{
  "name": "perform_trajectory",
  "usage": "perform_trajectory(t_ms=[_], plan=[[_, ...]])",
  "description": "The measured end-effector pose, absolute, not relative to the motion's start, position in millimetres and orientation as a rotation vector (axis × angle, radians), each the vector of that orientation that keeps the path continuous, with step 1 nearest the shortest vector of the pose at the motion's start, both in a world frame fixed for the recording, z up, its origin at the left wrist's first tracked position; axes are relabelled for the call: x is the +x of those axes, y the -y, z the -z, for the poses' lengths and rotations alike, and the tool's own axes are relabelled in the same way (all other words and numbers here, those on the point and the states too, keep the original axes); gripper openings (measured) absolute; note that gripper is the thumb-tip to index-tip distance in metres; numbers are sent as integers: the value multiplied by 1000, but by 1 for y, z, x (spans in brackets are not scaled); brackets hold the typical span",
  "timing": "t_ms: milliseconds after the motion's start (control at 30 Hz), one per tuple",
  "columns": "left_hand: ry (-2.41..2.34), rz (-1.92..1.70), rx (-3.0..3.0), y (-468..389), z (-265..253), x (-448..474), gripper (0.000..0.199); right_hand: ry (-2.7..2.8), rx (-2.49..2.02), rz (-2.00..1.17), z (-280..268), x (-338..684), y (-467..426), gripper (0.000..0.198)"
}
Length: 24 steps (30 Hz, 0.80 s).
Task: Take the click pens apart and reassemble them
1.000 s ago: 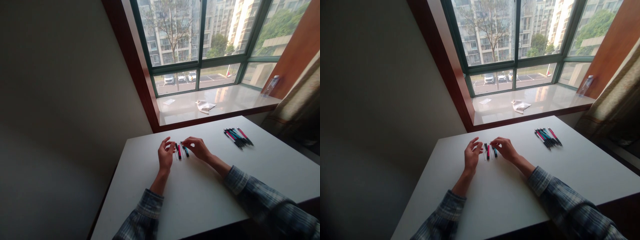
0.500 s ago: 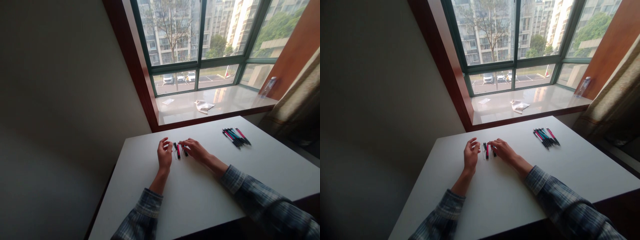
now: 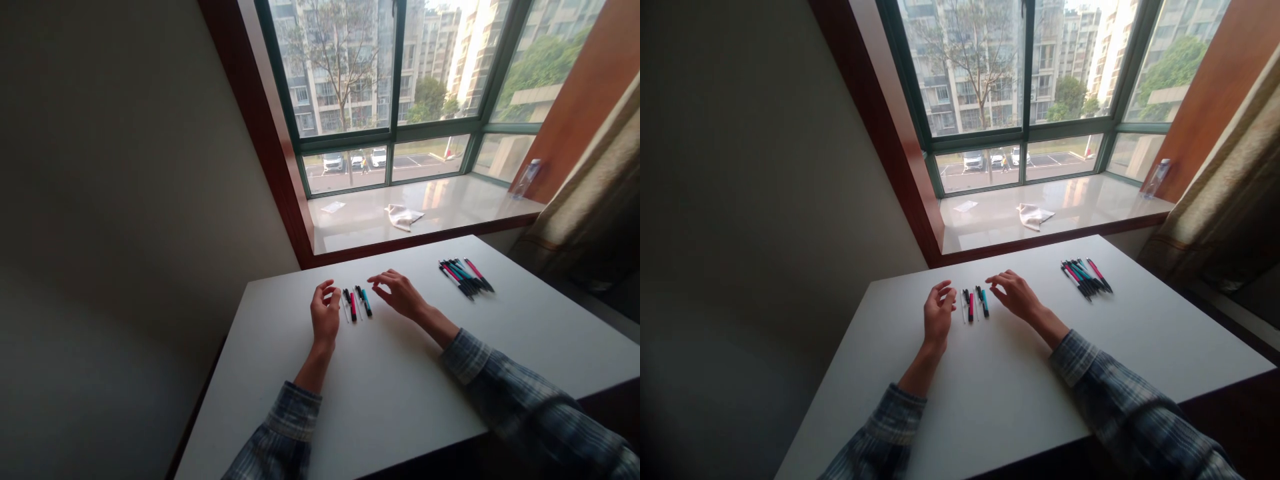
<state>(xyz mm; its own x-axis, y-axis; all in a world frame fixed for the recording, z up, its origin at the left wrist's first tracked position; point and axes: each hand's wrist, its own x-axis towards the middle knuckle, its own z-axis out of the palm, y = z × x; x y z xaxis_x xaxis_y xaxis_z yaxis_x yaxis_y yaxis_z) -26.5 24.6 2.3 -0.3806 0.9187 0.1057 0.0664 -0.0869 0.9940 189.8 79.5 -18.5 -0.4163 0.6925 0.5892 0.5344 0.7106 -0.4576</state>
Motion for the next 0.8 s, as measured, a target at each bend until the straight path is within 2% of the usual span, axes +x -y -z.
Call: perform_trajectory(t_ms=[200,333,567,800], plan=[[-1510,-1528,1201,-27,1,-28,36,1792,-1410,159,25,293,-80,20],[-1585,-1522,1381,-22,0,-30,33,1644,-1780,327,40,354,-57,22],[-1652,-1550,1550,-1,-2,-44,30,1504,-2043,192,53,395,-34,21],[-1693,-1604,1528,-2,-4,-52,29,1502,-1927,119,53,395,-34,20]])
